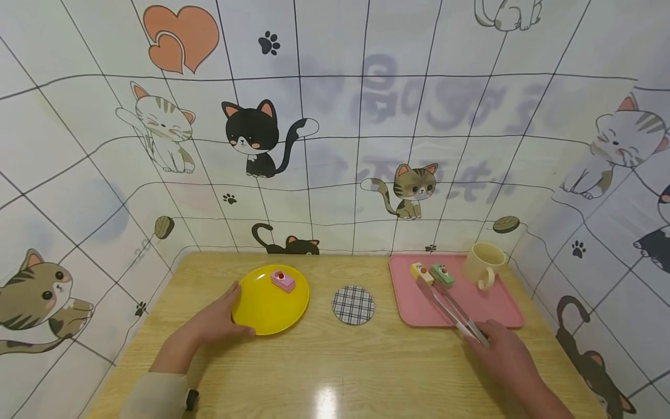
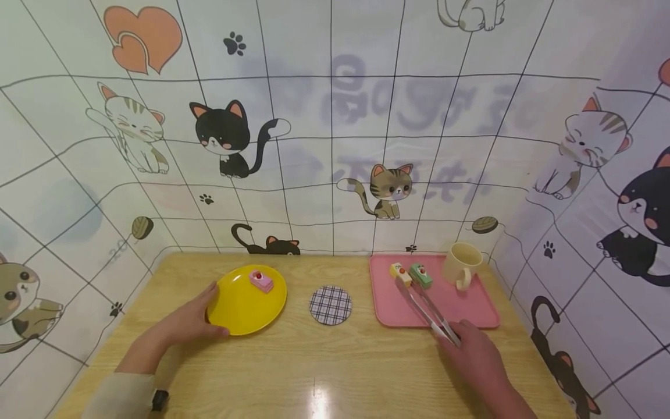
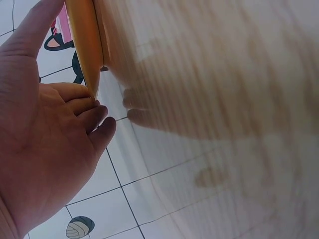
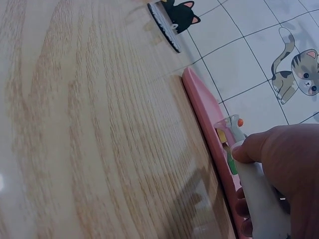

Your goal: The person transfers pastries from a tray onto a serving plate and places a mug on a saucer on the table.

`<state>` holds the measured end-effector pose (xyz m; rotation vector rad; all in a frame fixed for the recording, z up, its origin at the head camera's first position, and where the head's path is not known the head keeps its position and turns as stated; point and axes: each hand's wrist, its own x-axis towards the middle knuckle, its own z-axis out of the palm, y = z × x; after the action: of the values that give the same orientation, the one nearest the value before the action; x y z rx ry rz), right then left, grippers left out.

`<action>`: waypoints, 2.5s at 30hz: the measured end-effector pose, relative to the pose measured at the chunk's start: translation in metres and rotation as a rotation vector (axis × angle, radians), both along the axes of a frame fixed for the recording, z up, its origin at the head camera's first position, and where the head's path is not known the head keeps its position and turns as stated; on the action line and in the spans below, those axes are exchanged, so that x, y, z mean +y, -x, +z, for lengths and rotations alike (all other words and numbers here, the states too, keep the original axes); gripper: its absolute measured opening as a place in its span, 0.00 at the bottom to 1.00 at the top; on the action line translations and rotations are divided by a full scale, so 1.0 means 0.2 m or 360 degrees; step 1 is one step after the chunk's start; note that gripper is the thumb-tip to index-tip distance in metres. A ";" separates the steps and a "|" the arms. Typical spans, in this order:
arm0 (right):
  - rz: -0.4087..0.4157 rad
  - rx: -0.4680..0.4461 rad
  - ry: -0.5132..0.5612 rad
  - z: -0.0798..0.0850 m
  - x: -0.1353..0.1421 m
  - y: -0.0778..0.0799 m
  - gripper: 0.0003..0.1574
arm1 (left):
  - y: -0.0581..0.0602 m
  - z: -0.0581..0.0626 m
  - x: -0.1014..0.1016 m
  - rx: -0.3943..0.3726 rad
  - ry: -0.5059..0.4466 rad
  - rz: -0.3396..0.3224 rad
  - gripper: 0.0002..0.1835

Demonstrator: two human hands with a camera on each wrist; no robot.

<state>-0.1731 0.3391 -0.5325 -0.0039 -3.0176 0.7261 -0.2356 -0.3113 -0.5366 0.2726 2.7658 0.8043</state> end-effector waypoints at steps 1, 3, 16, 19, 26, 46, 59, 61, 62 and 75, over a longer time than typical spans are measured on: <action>-0.0001 -0.0002 0.0002 0.00 0.00 0.00 0.24 | 0.00 0.00 0.00 -0.0002 -0.0003 0.0001 0.75; 0.0005 -0.0001 0.0007 0.00 0.00 0.00 0.24 | 0.00 0.01 0.00 -0.0007 -0.0006 0.0001 0.75; 0.0046 0.0072 -0.0044 -0.02 -0.01 -0.02 0.23 | -0.01 0.02 0.01 0.0006 -0.0025 -0.0037 0.75; 0.0049 0.0092 -0.0033 -0.03 -0.01 -0.02 0.23 | -0.01 0.02 0.01 0.0000 -0.0026 -0.0029 0.75; 0.0026 0.0131 0.0003 -0.03 -0.01 -0.03 0.21 | -0.01 0.02 0.00 0.0008 -0.0024 -0.0020 0.75; 0.0068 0.0188 0.0010 0.02 -0.10 0.00 0.17 | 0.01 0.00 -0.01 0.0000 -0.0010 -0.0026 0.75; 0.0182 0.0276 0.0033 0.07 -0.22 0.01 0.16 | 0.00 0.02 0.00 0.0001 -0.0034 -0.0033 0.75; 0.0206 0.0275 0.0026 0.07 -0.24 0.01 0.16 | 0.00 0.02 0.00 0.0003 -0.0034 -0.0032 0.75; 0.0219 0.0270 0.0028 0.07 -0.25 0.02 0.15 | 0.00 0.02 0.00 0.0002 -0.0036 -0.0031 0.75; 0.0392 0.0507 0.0014 0.09 -0.39 0.02 0.13 | -0.01 0.02 0.00 0.0002 -0.0039 -0.0023 0.75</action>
<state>-0.1778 0.2620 -0.5146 0.4460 -2.7345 0.6805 -0.2338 -0.3111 -0.5334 0.2978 2.7535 0.8354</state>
